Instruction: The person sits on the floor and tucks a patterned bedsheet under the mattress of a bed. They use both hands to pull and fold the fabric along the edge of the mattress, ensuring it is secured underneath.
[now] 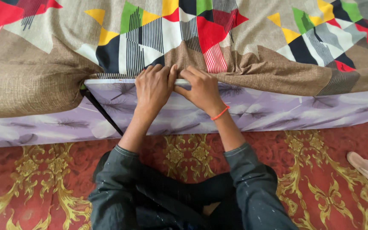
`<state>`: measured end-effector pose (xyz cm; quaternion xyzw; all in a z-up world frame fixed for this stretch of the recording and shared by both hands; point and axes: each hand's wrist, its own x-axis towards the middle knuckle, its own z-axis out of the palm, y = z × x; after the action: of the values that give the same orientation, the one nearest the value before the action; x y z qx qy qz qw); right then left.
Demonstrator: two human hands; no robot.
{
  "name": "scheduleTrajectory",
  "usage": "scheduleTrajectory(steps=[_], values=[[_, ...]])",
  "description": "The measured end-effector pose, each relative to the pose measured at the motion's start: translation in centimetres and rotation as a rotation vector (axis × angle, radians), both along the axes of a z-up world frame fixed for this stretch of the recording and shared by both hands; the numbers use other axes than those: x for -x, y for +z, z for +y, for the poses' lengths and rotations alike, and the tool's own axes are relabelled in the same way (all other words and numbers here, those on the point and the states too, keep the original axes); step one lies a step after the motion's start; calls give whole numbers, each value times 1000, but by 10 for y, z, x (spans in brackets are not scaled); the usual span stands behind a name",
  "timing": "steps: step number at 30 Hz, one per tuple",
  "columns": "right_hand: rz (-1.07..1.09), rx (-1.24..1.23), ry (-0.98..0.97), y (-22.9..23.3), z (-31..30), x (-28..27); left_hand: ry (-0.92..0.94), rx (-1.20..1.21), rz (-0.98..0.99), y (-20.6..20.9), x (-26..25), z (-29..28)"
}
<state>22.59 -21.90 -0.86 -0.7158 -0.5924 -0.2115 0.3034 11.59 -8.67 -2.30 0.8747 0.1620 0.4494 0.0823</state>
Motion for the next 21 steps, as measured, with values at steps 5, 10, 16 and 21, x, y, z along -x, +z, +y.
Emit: scheduleTrajectory(steps=[5, 10, 16, 21], values=[[-105, -110, -56, 3, -27, -5, 40, -36, -44, -6, -2, 0], [-204, -14, -162, 9, -31, -1, 62, 4, -21, -10, -4, 1], [41, 93, -151, 17, -35, -14, 63, -16, -69, -10, -4, -1], [-33, 36, -96, 13, -35, -19, 60, -26, -83, -6, -1, -3]])
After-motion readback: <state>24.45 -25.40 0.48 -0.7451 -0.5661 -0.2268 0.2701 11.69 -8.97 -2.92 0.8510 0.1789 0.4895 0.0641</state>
